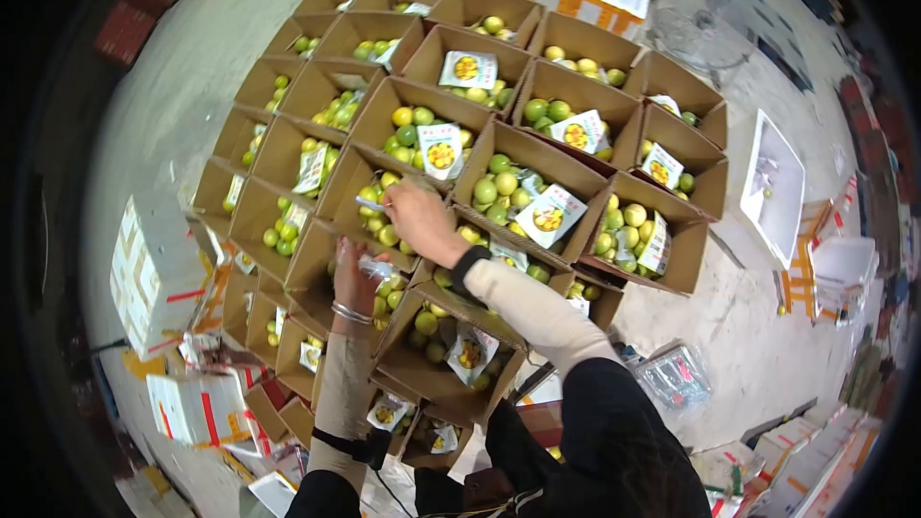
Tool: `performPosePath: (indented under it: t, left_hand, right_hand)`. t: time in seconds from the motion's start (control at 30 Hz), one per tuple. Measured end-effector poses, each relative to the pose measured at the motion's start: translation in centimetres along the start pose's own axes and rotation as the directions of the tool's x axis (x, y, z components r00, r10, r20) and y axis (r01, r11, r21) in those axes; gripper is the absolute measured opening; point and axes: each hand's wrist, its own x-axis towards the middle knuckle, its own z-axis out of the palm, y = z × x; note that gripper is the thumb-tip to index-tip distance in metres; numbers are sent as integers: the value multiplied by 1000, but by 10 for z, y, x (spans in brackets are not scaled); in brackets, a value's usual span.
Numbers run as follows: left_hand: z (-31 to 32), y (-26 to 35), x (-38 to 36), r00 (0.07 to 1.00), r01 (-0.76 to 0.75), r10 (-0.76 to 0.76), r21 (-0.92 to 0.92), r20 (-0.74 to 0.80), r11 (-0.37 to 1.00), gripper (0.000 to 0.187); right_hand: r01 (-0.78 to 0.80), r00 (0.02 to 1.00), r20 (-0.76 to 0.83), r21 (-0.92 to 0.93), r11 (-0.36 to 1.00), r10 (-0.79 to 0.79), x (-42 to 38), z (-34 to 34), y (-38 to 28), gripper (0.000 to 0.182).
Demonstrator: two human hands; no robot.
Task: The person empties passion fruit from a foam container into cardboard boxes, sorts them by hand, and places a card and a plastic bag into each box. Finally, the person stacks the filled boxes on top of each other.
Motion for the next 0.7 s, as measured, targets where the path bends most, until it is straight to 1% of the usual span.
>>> performPosePath:
  t: [0.03,0.1,0.13,0.17,0.2,0.23,0.27,0.3,0.33,0.37,0.43,0.5,0.53,0.57,0.6,0.63,0.67,0.7]
  left_hand:
    - [-2,-1,9,1000,11,-11,2,-22,1000,69]
    - [-5,0,22,997,69,-69,19,15,997,69]
    - [3,4,21,995,99,-99,-16,2,995,92]
    - [6,-1,25,996,81,-80,7,-45,997,95]
    - [4,-10,28,999,16,-14,42,-53,999,88]
    - [0,-21,29,997,-50,55,77,-59,996,82]
    - [-3,-33,33,997,-46,50,81,-56,996,82]
    - [-10,-45,34,1000,-19,19,5,9,1000,64]
    - [-25,-48,27,999,7,-3,-66,54,998,48]
    - [-20,-49,12,998,28,-31,-56,-47,998,36]
    - [-29,-41,-16,992,97,-104,-102,-65,990,40]
    - [-50,-30,-37,989,124,-129,-66,-73,990,41]
    - [-70,-25,-44,988,108,-115,-68,-107,992,41]
    - [-93,-22,-51,991,111,-115,-66,-71,992,40]
    - [-116,-17,-63,992,121,-124,-63,-31,991,39]
    - [-127,1,-83,981,145,-142,14,-130,989,41]
    - [-147,20,-107,976,149,-134,80,-173,986,41]
    - [-174,33,-136,969,157,-126,140,-212,978,41]
  right_hand:
    - [-30,1000,9,-25,999,30,3,3,5,13]
    - [-9,997,-74,46,999,12,4,-10,-7,14]
    - [-14,997,-80,100,995,23,5,-22,-17,14]
    - [-18,996,-84,157,988,31,5,-35,-29,14]
    - [54,989,-147,177,983,-28,6,-50,-42,13]
    - [50,988,-150,173,984,-24,10,-64,-52,13]
    - [119,973,-216,168,979,-81,15,-78,-60,12]
    - [186,952,-275,166,968,-136,19,-89,-67,12]
    - [265,895,-390,70,962,-218,26,-100,-72,12]
    - [335,822,-485,-12,942,-299,36,-109,-73,12]
    - [355,795,-539,41,934,-278,50,-116,-65,14]
    - [350,758,-577,-34,936,-304,60,-121,-65,13]
    - [320,790,-539,-47,946,-294,68,-111,-54,16]
    - [289,820,-497,-68,955,-283,72,-95,-39,19]
    - [201,901,-347,-201,959,-262,68,-72,-6,29]
    - [130,957,-200,-350,928,-210,60,-53,20,38]
    - [6,999,-46,-287,958,-20,47,-48,18,46]
    - [-127,979,124,-251,960,162,29,-44,13,54]
